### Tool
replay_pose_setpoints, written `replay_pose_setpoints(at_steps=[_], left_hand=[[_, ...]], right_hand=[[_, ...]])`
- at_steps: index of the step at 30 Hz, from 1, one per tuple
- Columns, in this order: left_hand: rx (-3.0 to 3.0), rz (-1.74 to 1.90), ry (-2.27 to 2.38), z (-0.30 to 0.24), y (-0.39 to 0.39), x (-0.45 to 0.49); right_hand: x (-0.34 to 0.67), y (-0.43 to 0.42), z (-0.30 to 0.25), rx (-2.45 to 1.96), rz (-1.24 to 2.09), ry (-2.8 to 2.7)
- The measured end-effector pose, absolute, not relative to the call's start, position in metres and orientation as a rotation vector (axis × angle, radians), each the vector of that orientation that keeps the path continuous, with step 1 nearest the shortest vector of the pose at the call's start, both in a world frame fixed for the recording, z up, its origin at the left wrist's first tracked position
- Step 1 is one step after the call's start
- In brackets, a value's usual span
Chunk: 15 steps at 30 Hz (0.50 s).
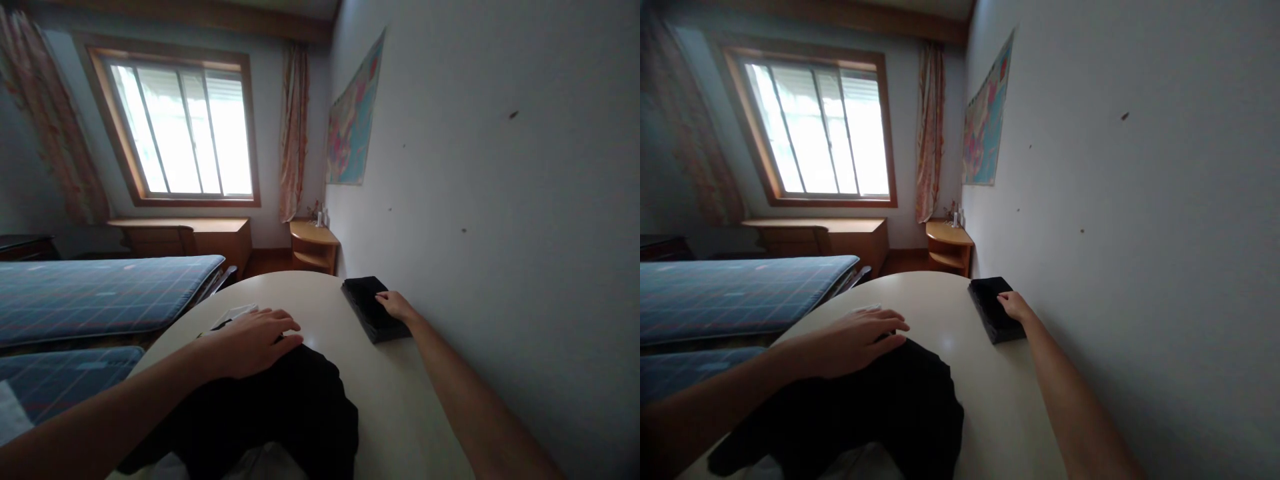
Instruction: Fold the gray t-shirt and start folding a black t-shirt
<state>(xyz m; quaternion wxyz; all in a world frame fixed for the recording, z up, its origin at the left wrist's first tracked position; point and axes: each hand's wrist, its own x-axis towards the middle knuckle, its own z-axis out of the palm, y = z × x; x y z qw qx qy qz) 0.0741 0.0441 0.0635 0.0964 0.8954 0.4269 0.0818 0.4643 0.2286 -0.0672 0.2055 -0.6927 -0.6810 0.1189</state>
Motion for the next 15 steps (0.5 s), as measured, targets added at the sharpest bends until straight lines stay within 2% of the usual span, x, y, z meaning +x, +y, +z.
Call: replay_pose_setpoints(at_steps=[4, 7, 11, 15], left_hand=[[2.688, 0.233, 1.244, 0.068, 0.052, 0.081], [2.693, 0.135, 1.262, 0.072, 0.051, 0.089], [2.698, -0.023, 1.268, 0.071, 0.042, 0.095], [2.721, -0.015, 1.231, 0.053, 0.038, 0.091]], right_hand=[[0.476, 0.222, -0.050, -1.903, 0.383, -1.932], [0.474, 0.219, -0.046, -1.946, 0.294, -1.933], [0.451, 0.217, -0.059, -1.950, 0.189, -1.973], [0.422, 0.219, -0.083, -1.967, 0.153, -2.015]])
